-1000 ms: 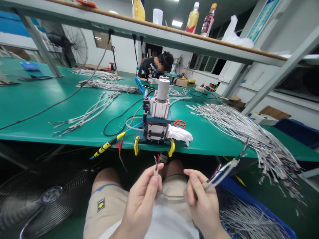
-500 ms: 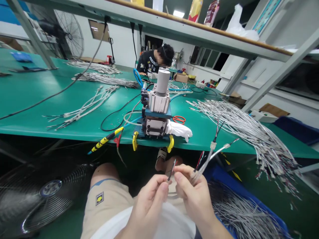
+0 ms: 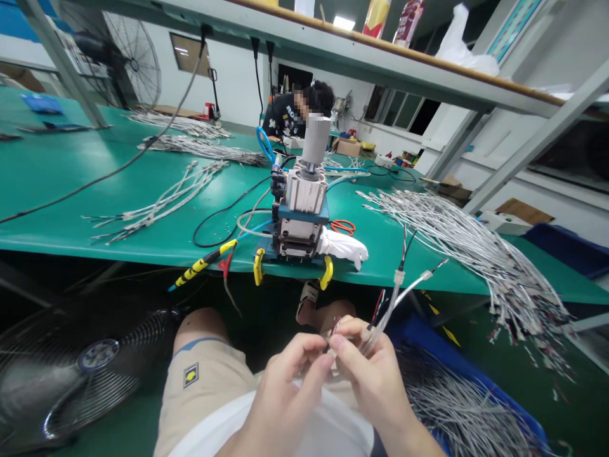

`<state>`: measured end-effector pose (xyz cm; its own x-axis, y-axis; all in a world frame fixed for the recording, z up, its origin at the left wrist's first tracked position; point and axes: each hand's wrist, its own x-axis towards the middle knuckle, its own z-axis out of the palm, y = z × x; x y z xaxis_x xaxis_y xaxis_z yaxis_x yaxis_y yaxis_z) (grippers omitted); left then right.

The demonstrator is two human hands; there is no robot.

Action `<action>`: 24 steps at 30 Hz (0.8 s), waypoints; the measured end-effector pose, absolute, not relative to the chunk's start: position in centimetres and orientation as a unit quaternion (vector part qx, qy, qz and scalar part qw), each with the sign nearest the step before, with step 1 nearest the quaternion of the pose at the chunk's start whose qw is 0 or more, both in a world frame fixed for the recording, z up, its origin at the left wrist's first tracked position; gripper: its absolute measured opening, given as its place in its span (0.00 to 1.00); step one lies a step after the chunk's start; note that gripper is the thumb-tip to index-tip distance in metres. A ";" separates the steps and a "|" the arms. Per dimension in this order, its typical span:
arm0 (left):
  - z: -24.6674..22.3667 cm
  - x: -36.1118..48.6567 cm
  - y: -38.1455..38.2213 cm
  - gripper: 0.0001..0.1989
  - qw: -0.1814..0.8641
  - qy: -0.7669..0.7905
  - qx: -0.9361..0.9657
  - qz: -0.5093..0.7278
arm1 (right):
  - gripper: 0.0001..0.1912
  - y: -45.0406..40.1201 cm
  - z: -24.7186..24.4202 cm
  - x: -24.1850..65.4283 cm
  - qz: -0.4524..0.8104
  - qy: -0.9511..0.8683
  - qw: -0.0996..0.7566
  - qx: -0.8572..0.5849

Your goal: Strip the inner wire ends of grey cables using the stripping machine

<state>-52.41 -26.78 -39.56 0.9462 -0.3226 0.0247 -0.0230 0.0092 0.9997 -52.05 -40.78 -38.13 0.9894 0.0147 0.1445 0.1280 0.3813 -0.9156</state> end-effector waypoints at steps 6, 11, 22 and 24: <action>-40.1 -52.6 -27.2 0.14 0.729 -0.111 0.664 -0.122 | 0.09 -40.6 -38.6 -52.1 -0.055 -0.029 0.808 -0.586; -40.1 -52.7 -27.2 0.15 0.723 -0.098 0.672 -0.124 | 0.07 -40.4 -38.9 -51.9 -0.033 -0.031 0.837 -0.545; -39.6 -52.7 -27.3 0.16 0.778 -0.066 0.611 -0.130 | 0.10 -40.4 -38.3 -51.7 -0.109 -0.035 0.752 -0.649; -39.4 -52.7 -27.5 0.16 0.793 -0.060 0.590 -0.140 | 0.10 -40.2 -38.4 -51.9 -0.105 -0.037 0.753 -0.648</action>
<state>-52.71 -27.46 -39.35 0.9537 -0.2926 -0.0693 0.1507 0.2657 0.9522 -51.90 -40.25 -38.37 0.9753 -0.1107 0.1912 0.2056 0.1380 -0.9689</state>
